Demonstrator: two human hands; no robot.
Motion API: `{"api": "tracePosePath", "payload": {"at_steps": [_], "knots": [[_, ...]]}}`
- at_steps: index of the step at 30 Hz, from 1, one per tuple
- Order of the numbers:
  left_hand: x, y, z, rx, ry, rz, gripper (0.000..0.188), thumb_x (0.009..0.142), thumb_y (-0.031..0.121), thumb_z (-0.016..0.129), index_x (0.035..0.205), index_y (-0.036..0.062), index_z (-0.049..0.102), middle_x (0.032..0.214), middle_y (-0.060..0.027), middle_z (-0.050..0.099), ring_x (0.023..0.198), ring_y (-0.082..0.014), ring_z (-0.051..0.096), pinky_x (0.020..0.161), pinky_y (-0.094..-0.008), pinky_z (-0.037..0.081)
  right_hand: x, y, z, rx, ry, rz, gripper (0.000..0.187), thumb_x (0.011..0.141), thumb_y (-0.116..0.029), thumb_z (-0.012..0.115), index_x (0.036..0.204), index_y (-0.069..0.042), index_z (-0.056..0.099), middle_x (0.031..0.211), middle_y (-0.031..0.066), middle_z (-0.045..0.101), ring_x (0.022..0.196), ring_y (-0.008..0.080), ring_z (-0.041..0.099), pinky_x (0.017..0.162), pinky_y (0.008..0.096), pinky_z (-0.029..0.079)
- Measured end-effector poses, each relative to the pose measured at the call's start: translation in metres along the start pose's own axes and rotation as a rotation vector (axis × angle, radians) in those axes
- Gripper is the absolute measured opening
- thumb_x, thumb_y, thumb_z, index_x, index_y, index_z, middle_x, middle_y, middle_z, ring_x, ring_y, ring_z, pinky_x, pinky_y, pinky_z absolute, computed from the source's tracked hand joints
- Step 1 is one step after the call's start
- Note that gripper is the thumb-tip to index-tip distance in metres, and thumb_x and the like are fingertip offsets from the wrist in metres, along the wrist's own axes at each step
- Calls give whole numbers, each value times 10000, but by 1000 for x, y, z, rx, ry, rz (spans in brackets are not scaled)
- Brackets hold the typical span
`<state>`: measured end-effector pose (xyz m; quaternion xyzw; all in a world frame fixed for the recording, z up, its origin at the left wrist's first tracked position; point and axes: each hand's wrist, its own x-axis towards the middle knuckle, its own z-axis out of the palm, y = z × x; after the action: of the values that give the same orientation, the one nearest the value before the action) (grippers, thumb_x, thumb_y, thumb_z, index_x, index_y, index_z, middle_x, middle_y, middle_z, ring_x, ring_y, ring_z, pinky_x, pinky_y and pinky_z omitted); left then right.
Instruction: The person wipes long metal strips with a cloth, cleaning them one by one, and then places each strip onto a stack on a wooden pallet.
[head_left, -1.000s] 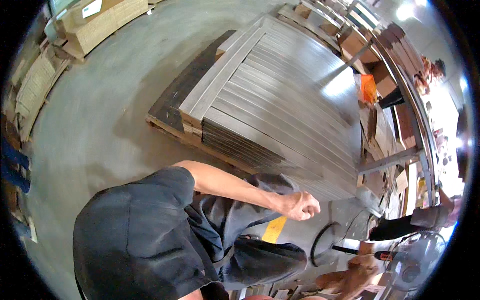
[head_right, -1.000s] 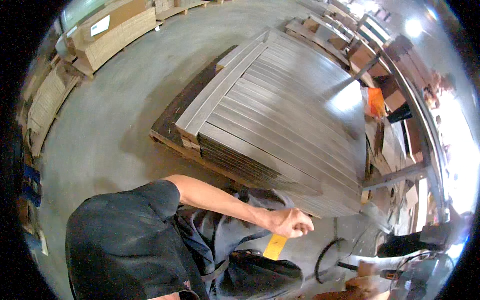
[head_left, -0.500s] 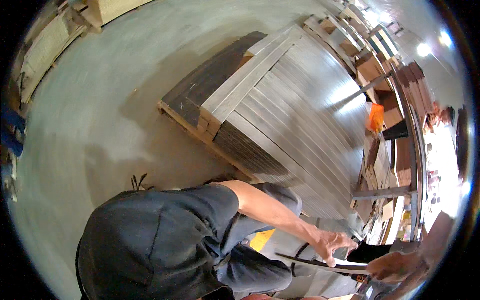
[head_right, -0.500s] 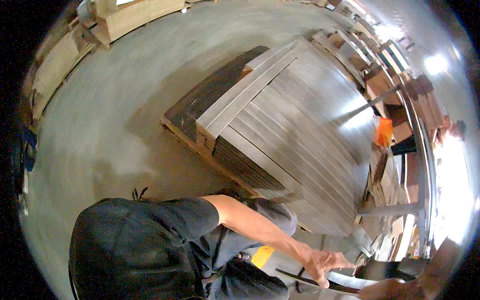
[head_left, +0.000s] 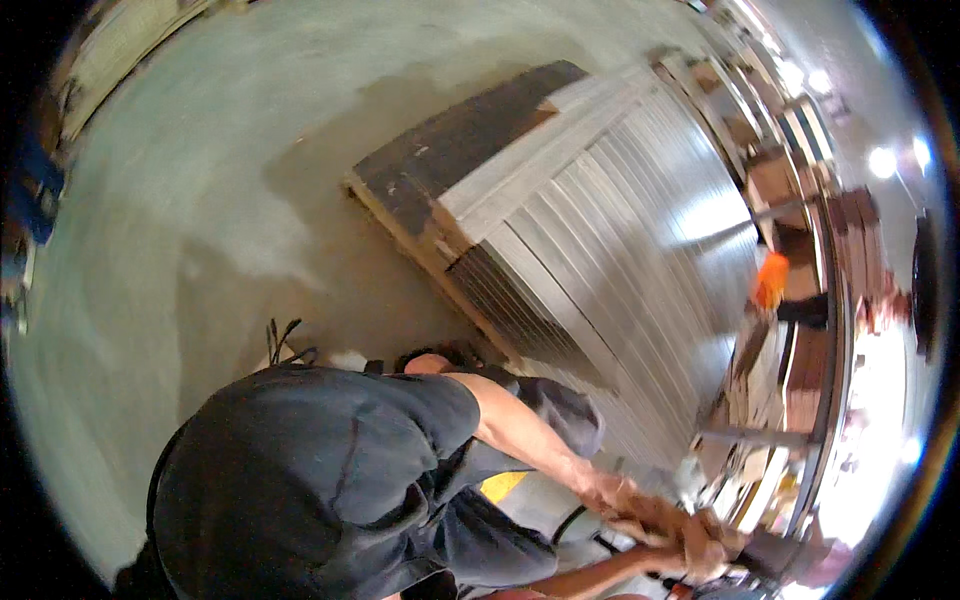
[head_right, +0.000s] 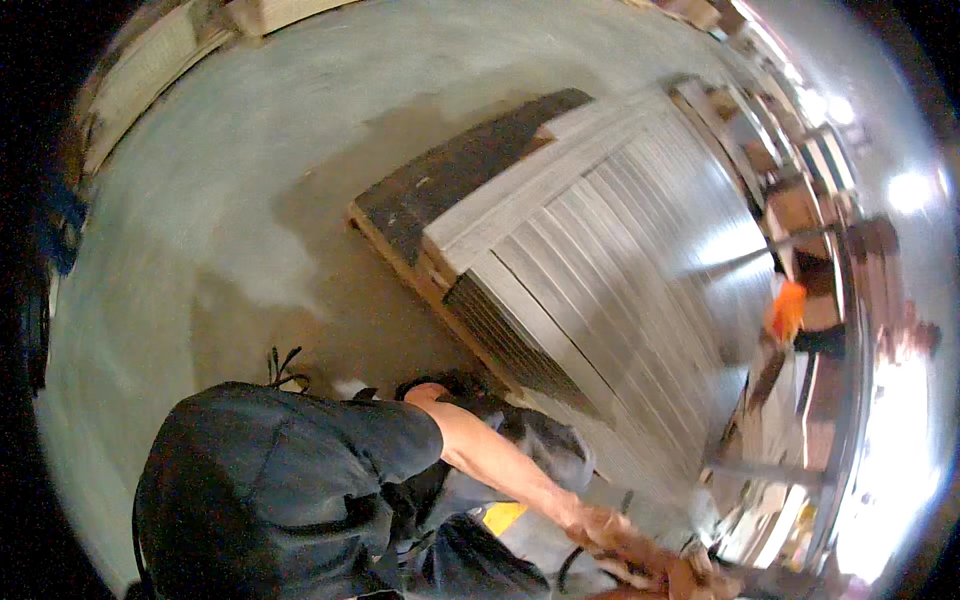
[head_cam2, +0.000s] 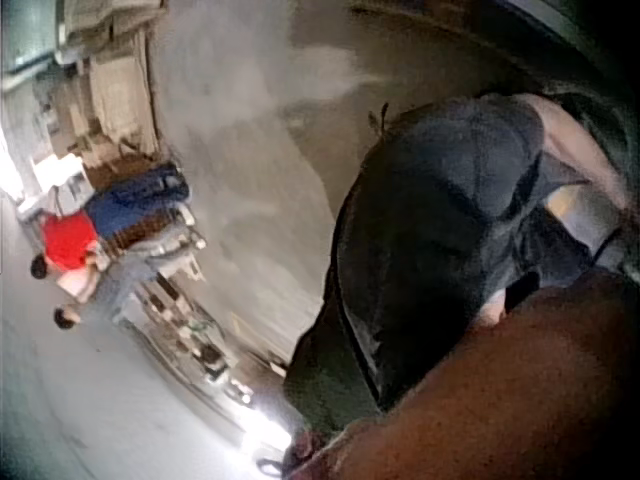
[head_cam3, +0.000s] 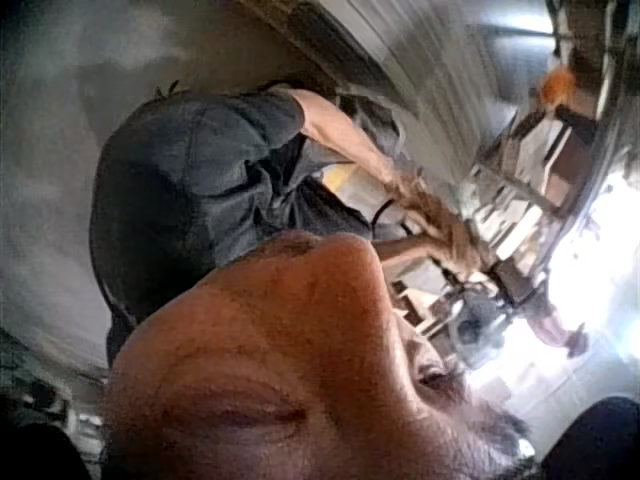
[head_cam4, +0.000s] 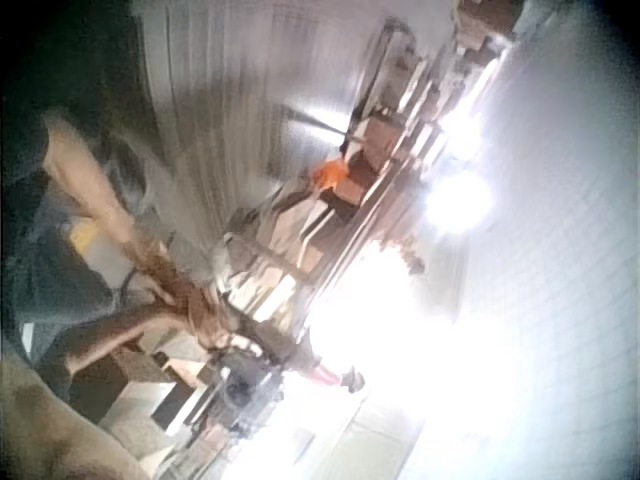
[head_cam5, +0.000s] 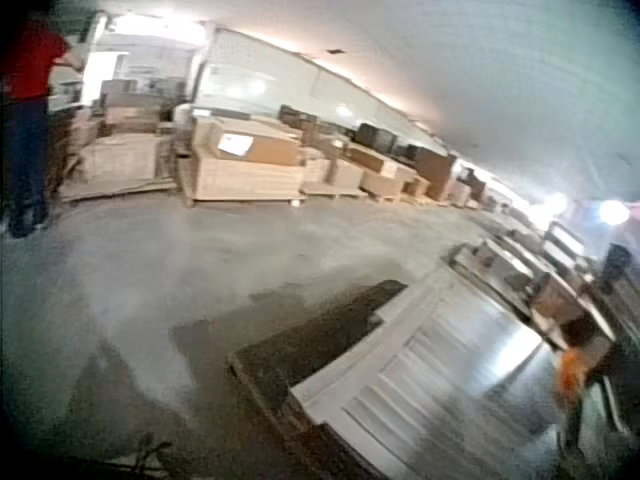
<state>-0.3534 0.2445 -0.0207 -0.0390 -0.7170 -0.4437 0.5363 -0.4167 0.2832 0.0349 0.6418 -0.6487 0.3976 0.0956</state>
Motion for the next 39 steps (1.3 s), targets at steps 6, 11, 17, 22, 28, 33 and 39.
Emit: {"api": "tracePosePath", "payload": {"at_steps": [6,11,17,22,28,33,39], "knots": [[-17,-5,-46,505,-310,-166,392,929,380,466,1229,152,574,1213,-76,627,1111,-263,595,907,-364,488,-14,4,23,242,406,272,354,955,-246,546,1207,2,567,1173,112,642,1041,212,628,876,317,518],[70,57,-17,-170,-326,-453,432,895,169,567,1281,-2,474,1270,-187,552,1177,-329,553,915,-364,481,19,40,-54,636,684,346,421,888,-214,618,1220,27,522,1170,92,599,1041,186,588,897,299,476],[-12,9,2,260,-182,-387,825,745,84,706,1465,65,303,1150,-253,540,1050,-422,553,861,-429,482,49,40,-129,758,840,305,273,866,-60,468,1120,-12,558,1051,81,588,920,196,614,787,334,540],[-15,5,6,303,-239,-279,923,713,45,737,1500,83,256,1159,-223,549,1079,-408,546,915,-432,479,22,73,-128,725,895,371,302,949,-221,529,1189,-40,498,1080,55,581,1006,187,587,876,343,502],[-16,3,5,43,-193,-299,684,750,75,730,1361,17,429,1179,-195,590,1114,-323,574,921,-392,485,-25,30,-35,281,618,437,275,898,-78,585,1154,20,601,1119,143,644,1047,236,597,917,359,464],[-16,9,-6,256,-246,-167,593,721,25,714,1276,4,505,1175,-155,596,1146,-301,556,949,-362,473,-31,15,-27,665,555,560,232,832,-17,625,1062,7,623,968,95,679,878,159,627,804,295,507],[71,115,-52,322,-165,-265,479,744,-53,623,1216,14,577,1196,-138,596,1126,-248,565,908,-353,479,11,-12,-84,548,544,262,266,794,-4,646,1055,10,601,907,81,675,816,116,605,762,284,505]]}}
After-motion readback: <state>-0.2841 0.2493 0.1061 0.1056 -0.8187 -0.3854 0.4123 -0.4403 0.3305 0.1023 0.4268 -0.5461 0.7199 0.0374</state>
